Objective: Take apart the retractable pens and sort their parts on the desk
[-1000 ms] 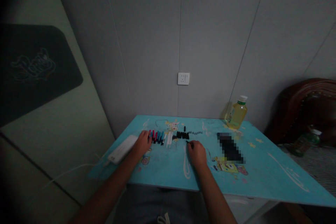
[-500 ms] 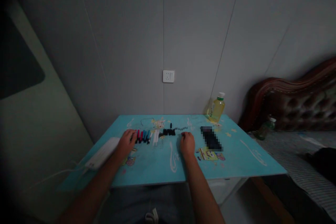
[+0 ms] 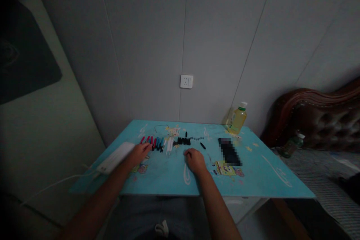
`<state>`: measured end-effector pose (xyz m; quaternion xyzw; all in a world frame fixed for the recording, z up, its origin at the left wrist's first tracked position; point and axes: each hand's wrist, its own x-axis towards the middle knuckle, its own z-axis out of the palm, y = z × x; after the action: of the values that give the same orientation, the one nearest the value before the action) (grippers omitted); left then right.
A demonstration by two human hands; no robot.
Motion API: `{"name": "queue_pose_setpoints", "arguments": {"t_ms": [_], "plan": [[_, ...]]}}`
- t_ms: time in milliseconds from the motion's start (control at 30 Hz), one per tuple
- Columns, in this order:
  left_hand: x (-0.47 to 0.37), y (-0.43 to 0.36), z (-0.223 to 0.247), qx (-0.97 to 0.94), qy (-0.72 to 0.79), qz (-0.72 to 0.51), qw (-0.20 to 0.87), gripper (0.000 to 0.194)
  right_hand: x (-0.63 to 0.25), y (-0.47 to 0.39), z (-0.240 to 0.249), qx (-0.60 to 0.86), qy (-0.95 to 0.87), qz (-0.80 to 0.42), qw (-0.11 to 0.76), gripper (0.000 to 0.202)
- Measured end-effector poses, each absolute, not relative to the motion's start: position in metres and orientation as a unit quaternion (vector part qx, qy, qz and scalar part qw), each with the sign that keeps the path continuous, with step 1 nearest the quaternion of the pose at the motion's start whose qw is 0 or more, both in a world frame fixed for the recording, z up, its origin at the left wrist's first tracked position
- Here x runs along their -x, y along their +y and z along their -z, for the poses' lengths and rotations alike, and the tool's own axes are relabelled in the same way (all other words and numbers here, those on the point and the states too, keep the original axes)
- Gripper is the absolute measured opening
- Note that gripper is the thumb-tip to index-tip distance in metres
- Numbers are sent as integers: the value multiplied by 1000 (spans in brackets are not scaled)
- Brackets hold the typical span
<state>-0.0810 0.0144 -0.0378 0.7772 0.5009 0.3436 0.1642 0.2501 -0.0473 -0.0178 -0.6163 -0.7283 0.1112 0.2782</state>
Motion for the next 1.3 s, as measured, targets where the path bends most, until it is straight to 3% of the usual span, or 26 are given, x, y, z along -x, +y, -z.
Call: {"name": "queue_pose_setpoints", "arguments": {"t_ms": [700,1300], "plan": [[80,10,35,-783,510,-315,168,34,-254,-45,26,609,-733,-110,283,30],[71,-2,23,-825,458,-330,16,25,-253,-44,24,611,-729,-128,280,29]]}}
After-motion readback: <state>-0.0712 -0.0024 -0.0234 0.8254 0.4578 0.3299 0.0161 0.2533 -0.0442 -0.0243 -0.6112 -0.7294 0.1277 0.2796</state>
